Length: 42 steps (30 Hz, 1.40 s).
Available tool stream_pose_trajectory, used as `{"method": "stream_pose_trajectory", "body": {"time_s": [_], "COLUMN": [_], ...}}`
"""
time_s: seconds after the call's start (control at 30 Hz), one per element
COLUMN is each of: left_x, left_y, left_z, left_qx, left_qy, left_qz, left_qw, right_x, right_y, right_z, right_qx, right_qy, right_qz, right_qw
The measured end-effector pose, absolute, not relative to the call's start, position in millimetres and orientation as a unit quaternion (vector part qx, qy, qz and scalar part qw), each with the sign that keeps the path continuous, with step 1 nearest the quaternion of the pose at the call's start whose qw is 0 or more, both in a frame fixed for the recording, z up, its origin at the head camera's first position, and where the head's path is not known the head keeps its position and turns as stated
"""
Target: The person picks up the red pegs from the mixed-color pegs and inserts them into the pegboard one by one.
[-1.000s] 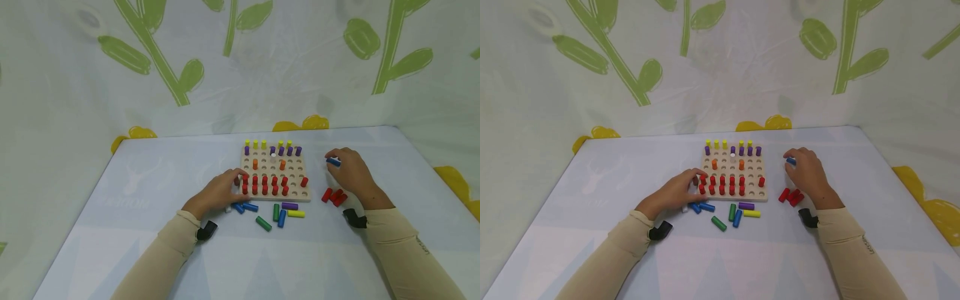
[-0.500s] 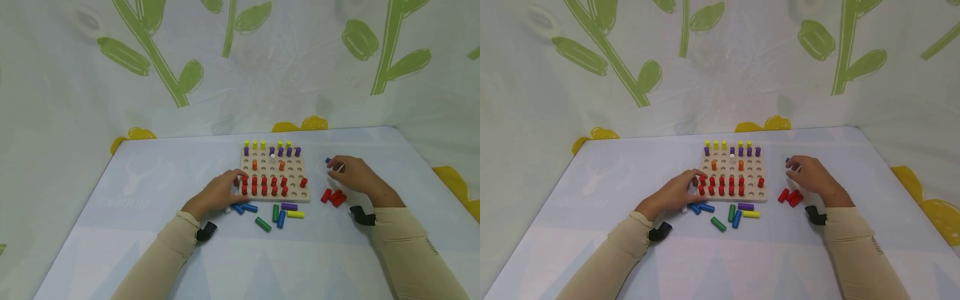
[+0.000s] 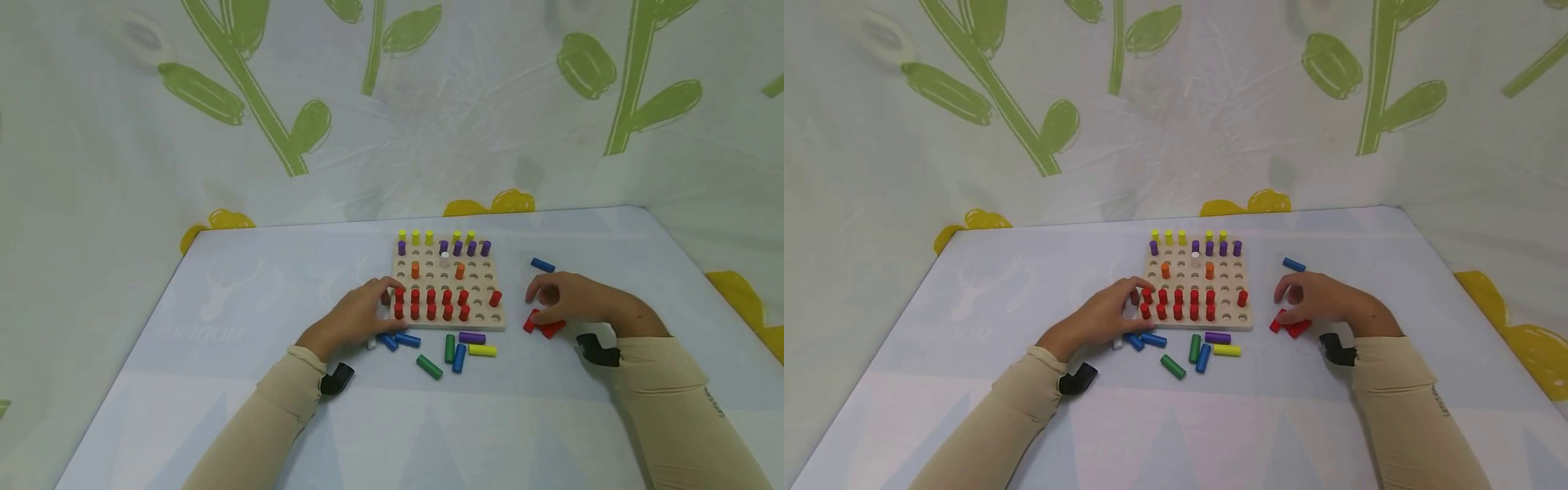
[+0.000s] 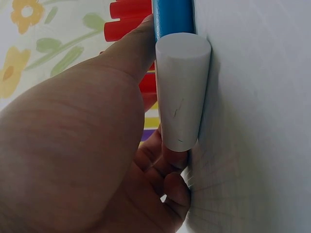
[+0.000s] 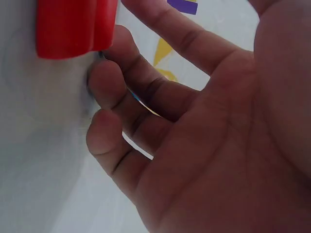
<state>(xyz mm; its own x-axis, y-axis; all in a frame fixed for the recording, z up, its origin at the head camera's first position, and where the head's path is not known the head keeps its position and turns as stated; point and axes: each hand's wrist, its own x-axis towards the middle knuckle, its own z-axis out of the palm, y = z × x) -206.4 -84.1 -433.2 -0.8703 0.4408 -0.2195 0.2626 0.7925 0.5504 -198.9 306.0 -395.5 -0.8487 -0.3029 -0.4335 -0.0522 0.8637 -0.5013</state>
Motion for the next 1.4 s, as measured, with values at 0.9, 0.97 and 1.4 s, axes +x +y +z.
{"method": "stream_pose_trajectory", "body": {"time_s": [0.9, 0.97, 1.4], "left_x": [-205, -204, -201], "left_y": [-81, -82, -84], "left_z": [-431, -431, -432], "left_qx": [0.190, 0.189, 0.187], "left_qy": [0.931, 0.931, 0.932], "left_qz": [0.267, 0.265, 0.261], "left_qw": [0.164, 0.166, 0.168], "right_x": [-193, -189, -172], "right_y": [302, 302, 292], "right_z": [-397, -399, -408], "right_qx": [-0.149, -0.153, -0.165], "right_qy": [0.929, 0.930, 0.950], "right_qz": [-0.247, -0.249, -0.227], "right_qw": [0.231, 0.224, 0.139]}}
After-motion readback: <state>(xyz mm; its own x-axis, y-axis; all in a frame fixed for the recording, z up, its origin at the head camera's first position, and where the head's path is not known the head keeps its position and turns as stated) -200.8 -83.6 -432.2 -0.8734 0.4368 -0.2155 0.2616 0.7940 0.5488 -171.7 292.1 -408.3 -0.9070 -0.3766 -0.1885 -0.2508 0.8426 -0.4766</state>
